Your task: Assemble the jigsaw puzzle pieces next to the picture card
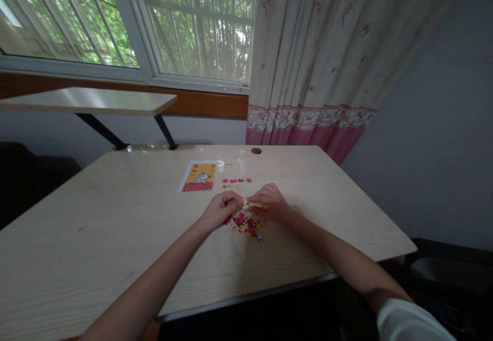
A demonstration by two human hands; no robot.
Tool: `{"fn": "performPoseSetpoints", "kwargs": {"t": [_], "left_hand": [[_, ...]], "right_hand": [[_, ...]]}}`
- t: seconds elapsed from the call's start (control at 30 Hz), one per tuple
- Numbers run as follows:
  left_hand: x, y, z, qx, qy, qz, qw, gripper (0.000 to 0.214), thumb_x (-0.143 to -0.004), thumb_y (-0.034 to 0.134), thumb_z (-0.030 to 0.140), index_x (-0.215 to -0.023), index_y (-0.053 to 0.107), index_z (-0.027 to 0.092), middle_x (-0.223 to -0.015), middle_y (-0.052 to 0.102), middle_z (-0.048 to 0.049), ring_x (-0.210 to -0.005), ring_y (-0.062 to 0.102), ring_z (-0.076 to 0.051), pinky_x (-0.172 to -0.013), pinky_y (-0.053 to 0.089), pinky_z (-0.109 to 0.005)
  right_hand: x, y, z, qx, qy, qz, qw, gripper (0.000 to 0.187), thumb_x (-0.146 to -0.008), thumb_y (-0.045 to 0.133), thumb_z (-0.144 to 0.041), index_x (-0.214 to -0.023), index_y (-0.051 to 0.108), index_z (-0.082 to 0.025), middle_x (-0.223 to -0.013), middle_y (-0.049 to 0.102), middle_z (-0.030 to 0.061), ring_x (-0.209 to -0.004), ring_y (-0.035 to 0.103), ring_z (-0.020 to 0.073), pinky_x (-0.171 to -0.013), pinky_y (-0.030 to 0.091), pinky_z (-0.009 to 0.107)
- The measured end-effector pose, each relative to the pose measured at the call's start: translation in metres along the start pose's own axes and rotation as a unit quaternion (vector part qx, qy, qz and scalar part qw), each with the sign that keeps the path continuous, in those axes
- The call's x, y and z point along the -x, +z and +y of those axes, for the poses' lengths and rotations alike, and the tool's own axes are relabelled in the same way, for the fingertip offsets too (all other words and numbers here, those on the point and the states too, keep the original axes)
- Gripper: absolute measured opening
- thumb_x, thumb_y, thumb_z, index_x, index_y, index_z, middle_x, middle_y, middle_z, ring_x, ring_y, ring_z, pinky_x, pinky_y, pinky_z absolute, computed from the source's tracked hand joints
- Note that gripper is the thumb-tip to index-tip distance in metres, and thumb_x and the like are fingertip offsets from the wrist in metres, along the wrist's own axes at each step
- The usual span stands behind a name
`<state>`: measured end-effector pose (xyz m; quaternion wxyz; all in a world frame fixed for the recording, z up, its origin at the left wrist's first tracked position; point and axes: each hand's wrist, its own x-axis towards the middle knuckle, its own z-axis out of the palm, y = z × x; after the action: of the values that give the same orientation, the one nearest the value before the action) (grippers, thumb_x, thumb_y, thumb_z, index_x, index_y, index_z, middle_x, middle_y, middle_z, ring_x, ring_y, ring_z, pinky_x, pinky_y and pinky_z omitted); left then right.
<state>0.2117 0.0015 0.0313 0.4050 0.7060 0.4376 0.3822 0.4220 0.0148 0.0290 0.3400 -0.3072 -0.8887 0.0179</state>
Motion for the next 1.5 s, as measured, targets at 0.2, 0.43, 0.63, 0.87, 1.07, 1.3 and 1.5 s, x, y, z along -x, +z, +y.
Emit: {"fn": "performPoseSetpoints", "kwargs": {"t": [0.2, 0.43, 0.63, 0.87, 1.07, 1.3, 1.5], "left_hand": [[-0.001, -0.004, -0.001, -0.021, 0.027, -0.012, 0.999, 0.032, -0.079, 0.055, 0.045, -0.074, 0.066, 0.015, -0.075, 0.066, -0.0051, -0.072, 0.059, -0.017, -0.07, 0.046, -0.03], [-0.003, -0.015, 0.0, -0.144, 0.042, 0.017, 0.989, 0.027, -0.082, 0.052, 0.037, -0.081, 0.068, 0.016, -0.079, 0.066, -0.0059, -0.072, 0.057, -0.016, -0.066, 0.045, -0.029], [-0.002, -0.017, 0.002, -0.185, 0.061, -0.007, 0.981, 0.025, -0.084, 0.05, 0.033, -0.082, 0.068, 0.016, -0.078, 0.066, -0.0056, -0.068, 0.056, -0.015, -0.063, 0.044, -0.027], [-0.002, -0.018, -0.004, -0.193, 0.058, -0.012, 0.979, 0.026, -0.084, 0.049, 0.033, -0.084, 0.068, 0.015, -0.08, 0.067, -0.0059, -0.068, 0.057, -0.016, -0.063, 0.044, -0.028], [-0.003, -0.02, -0.005, -0.2, 0.054, -0.006, 0.978, 0.024, -0.083, 0.05, 0.031, -0.083, 0.068, 0.015, -0.079, 0.068, -0.0058, -0.067, 0.057, -0.015, -0.062, 0.043, -0.027], [-0.002, -0.02, -0.005, -0.203, 0.053, -0.015, 0.978, 0.024, -0.084, 0.048, 0.03, -0.083, 0.067, 0.015, -0.079, 0.067, -0.0062, -0.068, 0.057, -0.015, -0.063, 0.044, -0.028], [-0.002, -0.021, -0.003, -0.211, 0.077, -0.04, 0.974, 0.025, -0.086, 0.047, 0.031, -0.083, 0.067, 0.016, -0.078, 0.066, -0.0053, -0.071, 0.058, -0.016, -0.067, 0.045, -0.028]], "right_hand": [[-0.001, -0.005, 0.003, -0.015, 0.01, -0.019, 1.0, 0.032, -0.085, 0.054, -0.052, -0.094, 0.07, -0.025, -0.081, 0.068, 0.0047, -0.08, 0.056, 0.0171, -0.079, 0.033, 0.033], [0.001, -0.022, 0.023, 0.038, 0.102, 0.147, 0.983, 0.031, -0.083, 0.058, -0.05, -0.09, 0.07, -0.022, -0.082, 0.068, 0.0065, -0.077, 0.056, 0.0191, -0.08, 0.033, 0.036], [0.003, -0.024, 0.024, 0.035, 0.131, 0.141, 0.981, 0.03, -0.08, 0.061, -0.049, -0.09, 0.071, -0.023, -0.082, 0.068, 0.0063, -0.078, 0.057, 0.0196, -0.082, 0.032, 0.037], [-0.01, -0.004, 0.03, -0.017, 0.176, 0.056, 0.983, 0.025, -0.078, 0.067, -0.042, -0.093, 0.07, -0.022, -0.083, 0.068, 0.0049, -0.081, 0.058, 0.018, -0.081, 0.036, 0.033], [-0.024, 0.025, 0.042, -0.066, 0.258, -0.063, 0.962, 0.025, -0.075, 0.069, -0.04, -0.09, 0.071, -0.021, -0.083, 0.068, 0.0022, -0.076, 0.059, 0.0145, -0.072, 0.04, 0.026], [-0.03, 0.027, 0.039, -0.049, 0.296, -0.077, 0.951, 0.023, -0.076, 0.067, -0.041, -0.092, 0.072, -0.024, -0.085, 0.068, 0.0015, -0.08, 0.06, 0.0159, -0.074, 0.041, 0.027], [-0.03, 0.028, 0.038, -0.021, 0.293, -0.089, 0.952, 0.03, -0.076, 0.067, -0.042, -0.1, 0.07, -0.024, -0.089, 0.068, 0.0032, -0.084, 0.06, 0.0178, -0.077, 0.041, 0.03]]}}
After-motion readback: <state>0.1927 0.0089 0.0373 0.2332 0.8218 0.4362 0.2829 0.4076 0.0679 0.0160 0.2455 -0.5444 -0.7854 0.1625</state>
